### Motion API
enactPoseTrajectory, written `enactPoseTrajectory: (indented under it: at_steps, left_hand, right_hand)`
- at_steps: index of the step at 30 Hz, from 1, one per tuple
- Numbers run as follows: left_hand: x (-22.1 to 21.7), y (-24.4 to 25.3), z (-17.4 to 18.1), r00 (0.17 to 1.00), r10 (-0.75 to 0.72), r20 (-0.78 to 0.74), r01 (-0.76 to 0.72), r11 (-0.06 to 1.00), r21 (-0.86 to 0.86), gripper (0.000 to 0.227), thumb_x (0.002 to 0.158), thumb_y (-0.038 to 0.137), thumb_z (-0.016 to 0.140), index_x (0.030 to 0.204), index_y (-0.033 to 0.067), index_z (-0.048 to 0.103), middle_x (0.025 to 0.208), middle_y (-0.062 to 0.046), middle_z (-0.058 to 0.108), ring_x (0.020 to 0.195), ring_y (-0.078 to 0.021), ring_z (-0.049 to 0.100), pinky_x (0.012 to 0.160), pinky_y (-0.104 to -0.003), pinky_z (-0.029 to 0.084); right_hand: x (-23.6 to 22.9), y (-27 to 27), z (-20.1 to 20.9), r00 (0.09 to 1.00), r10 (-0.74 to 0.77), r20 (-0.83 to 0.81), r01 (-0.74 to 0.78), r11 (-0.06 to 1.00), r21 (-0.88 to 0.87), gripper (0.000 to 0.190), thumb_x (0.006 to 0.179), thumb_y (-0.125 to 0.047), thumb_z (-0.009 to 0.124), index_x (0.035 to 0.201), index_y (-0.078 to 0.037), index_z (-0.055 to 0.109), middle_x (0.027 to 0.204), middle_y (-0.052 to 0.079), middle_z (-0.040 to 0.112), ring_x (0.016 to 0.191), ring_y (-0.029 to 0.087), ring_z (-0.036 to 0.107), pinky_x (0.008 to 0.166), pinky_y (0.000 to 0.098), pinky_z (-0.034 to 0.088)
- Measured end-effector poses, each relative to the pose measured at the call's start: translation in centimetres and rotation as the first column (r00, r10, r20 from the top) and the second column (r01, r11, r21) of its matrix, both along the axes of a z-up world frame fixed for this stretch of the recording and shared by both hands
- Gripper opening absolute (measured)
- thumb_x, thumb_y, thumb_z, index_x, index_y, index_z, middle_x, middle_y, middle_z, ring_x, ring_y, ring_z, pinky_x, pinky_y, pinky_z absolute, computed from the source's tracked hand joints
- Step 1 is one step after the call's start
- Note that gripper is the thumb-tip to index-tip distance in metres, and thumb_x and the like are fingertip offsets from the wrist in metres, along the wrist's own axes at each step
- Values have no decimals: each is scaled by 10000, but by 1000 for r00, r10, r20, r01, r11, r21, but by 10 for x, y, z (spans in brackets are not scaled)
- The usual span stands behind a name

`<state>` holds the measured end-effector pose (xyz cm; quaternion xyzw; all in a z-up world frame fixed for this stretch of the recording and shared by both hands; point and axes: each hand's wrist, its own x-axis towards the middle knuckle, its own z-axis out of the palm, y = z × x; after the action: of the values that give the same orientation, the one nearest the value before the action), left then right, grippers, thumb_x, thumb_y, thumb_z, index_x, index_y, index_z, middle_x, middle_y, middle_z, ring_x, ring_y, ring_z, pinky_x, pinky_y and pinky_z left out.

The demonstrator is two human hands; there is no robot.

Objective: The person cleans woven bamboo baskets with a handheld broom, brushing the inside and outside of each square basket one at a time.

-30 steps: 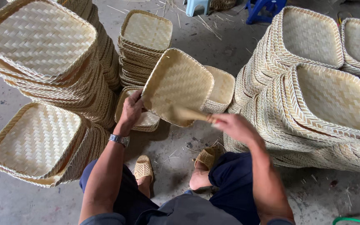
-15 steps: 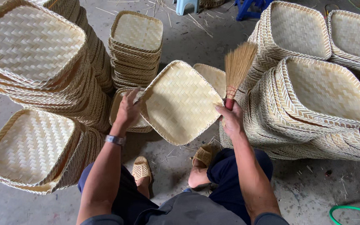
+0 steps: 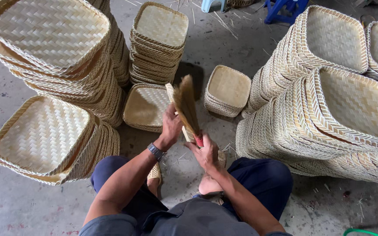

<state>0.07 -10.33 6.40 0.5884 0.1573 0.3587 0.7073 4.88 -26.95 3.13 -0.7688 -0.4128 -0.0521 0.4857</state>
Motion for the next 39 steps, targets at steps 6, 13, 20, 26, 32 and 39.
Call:
enactPoseTrajectory:
  at_steps: [6,13,20,26,32,39]
  left_hand:
    - [-26,40,28,833,-192,-519,170,981,-89,274,1030,0,622,1277,-110,664,1153,-369,666,817,-266,447,680,-541,333]
    - [-38,88,40,894,-397,-208,405,914,-8,499,924,37,686,1414,8,596,1277,-97,719,1124,-156,682,1030,-329,543]
    - [-45,96,51,926,-378,-18,376,924,-64,439,970,1,665,1403,-30,597,1301,-73,700,1169,-133,639,1050,-309,499]
    - [-16,81,32,933,-357,52,361,920,-154,408,984,43,616,1390,26,581,1299,-56,693,1156,-134,644,1040,-321,514]
    - [-24,106,-9,896,-253,364,353,904,-241,367,1068,65,580,1425,-19,555,1325,-92,677,1157,-170,649,1036,-354,524]
    - [-42,104,40,946,-145,291,178,980,-90,482,1037,60,613,1496,-18,490,1387,-80,644,1222,-120,606,1062,-285,489]
  right_hand:
    - [70,-18,63,937,-8,-349,-59,982,-180,516,892,-270,739,1319,-20,592,910,116,724,643,226,689,516,354,594]
    - [157,-32,113,960,247,129,-190,920,-344,396,952,-232,696,1289,-24,672,957,147,754,768,231,731,659,373,592]
    - [175,-48,66,809,-346,-476,-87,729,-679,247,1003,-284,630,1078,-51,662,718,73,642,507,127,548,437,320,425]
    - [94,-1,108,425,460,-780,-588,795,149,284,1097,-239,522,1108,30,612,856,107,658,546,83,572,390,219,482]
    - [87,-7,106,-33,648,-761,-505,646,573,358,1053,-275,539,1272,1,604,868,125,687,515,83,566,352,195,421]
    - [117,-42,59,768,-157,-621,-182,876,-447,349,1059,-360,512,1276,-130,660,748,50,644,479,69,531,390,251,459]
